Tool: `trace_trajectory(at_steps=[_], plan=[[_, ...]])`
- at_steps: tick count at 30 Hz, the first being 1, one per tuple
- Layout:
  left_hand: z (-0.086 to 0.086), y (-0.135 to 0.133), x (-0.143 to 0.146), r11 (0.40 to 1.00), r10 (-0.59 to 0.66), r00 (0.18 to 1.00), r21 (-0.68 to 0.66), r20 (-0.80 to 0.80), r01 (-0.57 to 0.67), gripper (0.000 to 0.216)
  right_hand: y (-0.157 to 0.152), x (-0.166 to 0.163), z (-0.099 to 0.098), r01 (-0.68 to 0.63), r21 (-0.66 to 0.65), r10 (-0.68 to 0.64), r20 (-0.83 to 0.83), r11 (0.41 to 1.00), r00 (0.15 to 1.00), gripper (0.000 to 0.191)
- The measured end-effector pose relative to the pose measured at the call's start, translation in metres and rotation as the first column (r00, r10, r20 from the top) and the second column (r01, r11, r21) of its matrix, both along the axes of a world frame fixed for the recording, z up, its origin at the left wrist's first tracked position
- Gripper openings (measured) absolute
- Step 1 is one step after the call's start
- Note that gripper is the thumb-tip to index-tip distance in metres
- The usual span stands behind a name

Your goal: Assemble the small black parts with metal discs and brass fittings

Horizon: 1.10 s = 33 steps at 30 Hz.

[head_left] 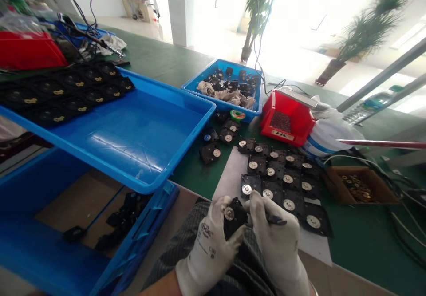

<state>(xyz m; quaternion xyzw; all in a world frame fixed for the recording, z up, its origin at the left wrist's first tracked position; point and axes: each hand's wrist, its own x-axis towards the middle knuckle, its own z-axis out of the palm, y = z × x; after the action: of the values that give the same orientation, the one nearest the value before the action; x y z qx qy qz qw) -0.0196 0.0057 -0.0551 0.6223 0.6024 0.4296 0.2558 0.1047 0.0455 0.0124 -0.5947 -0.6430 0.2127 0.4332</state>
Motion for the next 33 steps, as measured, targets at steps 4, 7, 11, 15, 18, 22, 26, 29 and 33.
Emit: trace_trajectory(at_steps=[4,7,11,15,18,22,26,29,33], plan=[[0.003,-0.001,0.0,0.999,0.007,1.0,-0.037,0.024,-0.006,0.05,-0.005,0.007,0.016,0.137,-0.023,-0.139,-0.115,0.99,0.984,0.048],[0.002,-0.003,0.0,0.999,0.011,0.999,-0.052,0.031,-0.01,0.054,-0.014,0.01,0.04,0.256,0.009,-0.252,-0.148,0.967,0.956,0.044],[-0.002,-0.004,0.0,0.999,0.01,1.0,-0.037,0.01,-0.01,0.054,-0.015,0.005,0.046,0.232,0.029,-0.226,-0.139,0.972,0.964,0.044],[-0.004,-0.003,0.001,1.0,0.0,1.0,-0.017,-0.005,0.0,0.053,-0.004,0.001,0.021,0.131,-0.014,-0.132,-0.118,0.991,0.984,0.047],[-0.004,-0.003,0.001,1.0,0.005,1.0,-0.012,-0.01,-0.005,0.052,-0.001,0.002,0.011,0.04,-0.048,-0.044,-0.082,0.998,0.996,0.053],[-0.004,-0.004,0.0,1.0,0.001,1.0,-0.015,-0.024,-0.001,0.054,-0.009,0.004,0.013,0.159,0.048,-0.157,-0.055,0.986,0.986,0.044],[-0.004,-0.003,0.0,1.0,0.004,1.0,-0.024,0.01,-0.004,0.052,-0.01,0.001,-0.002,0.112,0.108,-0.111,-0.012,0.988,0.994,0.048],[-0.003,-0.001,0.0,1.0,0.019,1.0,-0.013,0.023,-0.019,0.049,-0.004,-0.001,-0.009,-0.009,-0.002,0.009,-0.012,1.0,1.0,0.047],[-0.002,-0.002,0.0,1.0,0.017,0.999,0.0,0.03,-0.017,0.051,-0.007,0.006,0.017,0.108,0.02,-0.105,-0.112,0.994,0.988,0.045]])
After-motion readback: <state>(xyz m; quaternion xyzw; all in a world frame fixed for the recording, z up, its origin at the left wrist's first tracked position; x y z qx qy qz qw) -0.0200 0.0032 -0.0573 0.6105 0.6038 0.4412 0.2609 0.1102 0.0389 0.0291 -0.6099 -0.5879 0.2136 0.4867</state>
